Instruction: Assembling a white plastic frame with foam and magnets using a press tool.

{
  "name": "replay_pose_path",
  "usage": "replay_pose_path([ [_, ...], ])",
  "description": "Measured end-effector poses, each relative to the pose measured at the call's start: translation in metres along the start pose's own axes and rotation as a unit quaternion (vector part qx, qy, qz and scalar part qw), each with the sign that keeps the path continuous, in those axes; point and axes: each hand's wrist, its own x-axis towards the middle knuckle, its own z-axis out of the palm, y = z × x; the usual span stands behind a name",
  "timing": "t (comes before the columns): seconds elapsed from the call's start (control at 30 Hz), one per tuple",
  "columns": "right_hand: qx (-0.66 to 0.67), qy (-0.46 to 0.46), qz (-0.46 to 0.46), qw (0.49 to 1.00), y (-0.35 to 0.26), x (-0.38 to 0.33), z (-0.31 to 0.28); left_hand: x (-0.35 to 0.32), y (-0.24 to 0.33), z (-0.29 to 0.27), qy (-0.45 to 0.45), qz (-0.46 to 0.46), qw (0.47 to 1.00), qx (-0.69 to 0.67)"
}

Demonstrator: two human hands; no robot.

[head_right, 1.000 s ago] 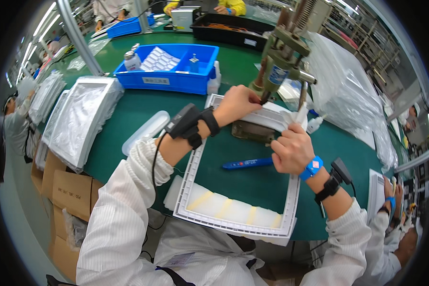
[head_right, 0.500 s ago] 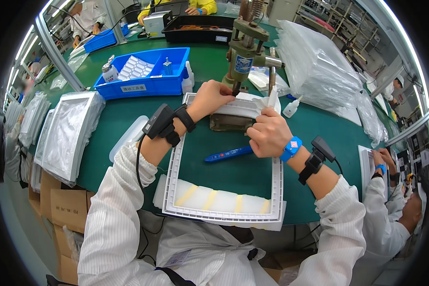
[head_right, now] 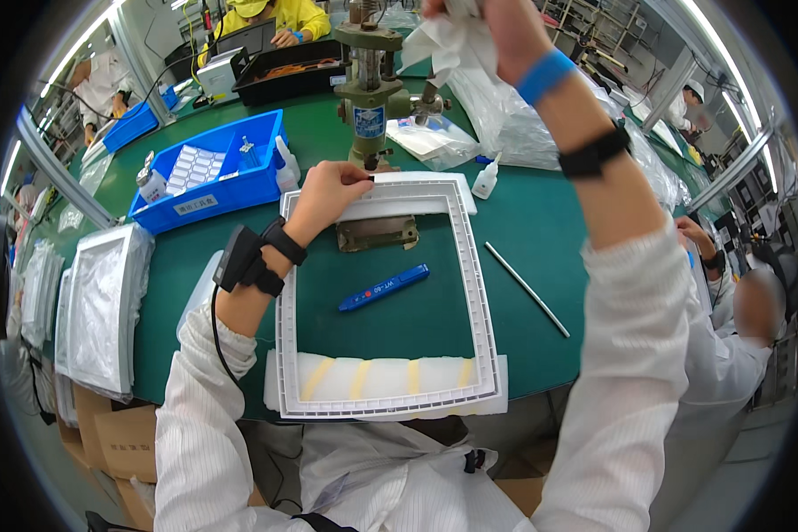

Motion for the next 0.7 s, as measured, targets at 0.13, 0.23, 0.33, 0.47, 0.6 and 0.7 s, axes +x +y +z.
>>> replay_pose_path([
  [0.13,-0.004,0.088,0.084,0.993,0.036,0.075,-0.048,0.006,0.017,0.016,-0.014,-0.001,1.000,-0.014],
  [0.23,-0.100,0.216,0.118,0.964,0.088,0.065,0.019,-0.009,-0.015,-0.001,-0.008,-0.030,0.999,0.016],
  [0.33,-0.142,0.194,0.121,0.963,0.079,0.055,-0.028,0.007,0.017,0.012,-0.035,-0.017,0.999,-0.009],
  [0.47,-0.429,0.176,-0.088,0.882,0.071,-0.028,-0.001,-0.001,0.002,-0.013,-0.014,-0.040,0.998,-0.056],
  [0.6,-0.592,0.009,0.082,0.802,0.014,-0.193,0.019,0.000,0.012,-0.039,-0.097,0.042,0.991,0.076],
  [0.7,-0.613,-0.036,0.278,0.738,0.006,-0.274,0.052,-0.011,-0.008,-0.063,-0.158,0.063,0.971,0.170],
])
